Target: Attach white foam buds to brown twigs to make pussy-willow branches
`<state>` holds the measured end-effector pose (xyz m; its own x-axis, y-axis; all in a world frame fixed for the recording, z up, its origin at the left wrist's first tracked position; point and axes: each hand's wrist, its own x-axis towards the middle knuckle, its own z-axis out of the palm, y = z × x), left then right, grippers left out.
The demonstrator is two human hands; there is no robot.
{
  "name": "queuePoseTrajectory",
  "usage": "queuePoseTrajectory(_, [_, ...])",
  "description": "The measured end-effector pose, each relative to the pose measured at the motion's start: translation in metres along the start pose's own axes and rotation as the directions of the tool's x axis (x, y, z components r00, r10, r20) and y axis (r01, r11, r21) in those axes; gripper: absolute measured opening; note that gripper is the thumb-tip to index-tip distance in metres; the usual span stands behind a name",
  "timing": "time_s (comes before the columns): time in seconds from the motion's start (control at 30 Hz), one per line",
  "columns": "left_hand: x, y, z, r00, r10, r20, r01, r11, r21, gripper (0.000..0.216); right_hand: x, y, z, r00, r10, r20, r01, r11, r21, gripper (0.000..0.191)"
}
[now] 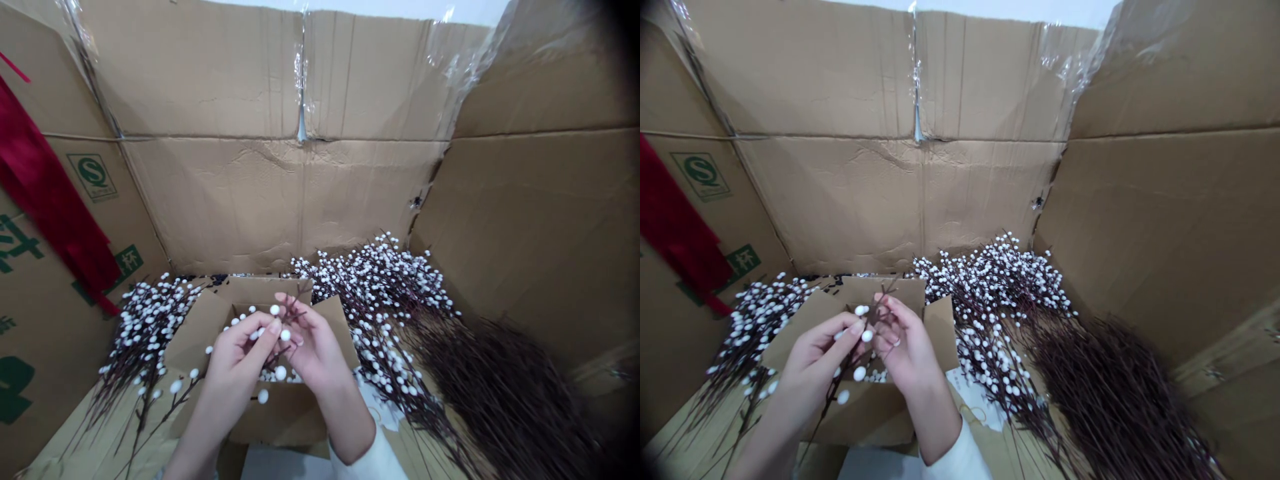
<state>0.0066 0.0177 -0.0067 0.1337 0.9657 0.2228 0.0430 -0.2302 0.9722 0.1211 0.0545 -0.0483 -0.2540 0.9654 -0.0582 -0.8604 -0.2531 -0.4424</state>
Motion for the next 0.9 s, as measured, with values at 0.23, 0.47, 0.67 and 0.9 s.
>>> queuePoseTrajectory(0.23, [-0.001, -0.001, -0.011, 0.973, -0.040, -0.227, 0.045, 0.999, 0.017, 0.026, 0.013, -0.011, -0.032, 0.982, -0.021, -0.189, 0.042, 0.993, 0.106, 0.009])
queuePoseTrajectory(0.47, [-0.003, 0.001, -0.024, 0.965, 0.174, -0.198, -0.147, 0.979, 0.144, 0.016, 0.009, -0.009, -0.021, 0.979, -0.090, -0.183, 0.099, 0.994, 0.044, 0.032])
queuePoseTrajectory(0.67, [-0.012, -0.001, -0.033, 0.973, 0.013, -0.228, 0.000, 0.998, 0.060, 0.022, -0.001, -0.009, -0.001, 0.970, -0.174, -0.168, 0.170, 0.985, -0.035, 0.014])
queuePoseTrajectory(0.9, [-0.012, 0.006, -0.030, 0.961, 0.018, -0.276, -0.001, 0.998, 0.060, 0.015, -0.019, -0.009, 0.017, 0.931, -0.365, 0.012, 0.353, 0.892, -0.282, 0.027])
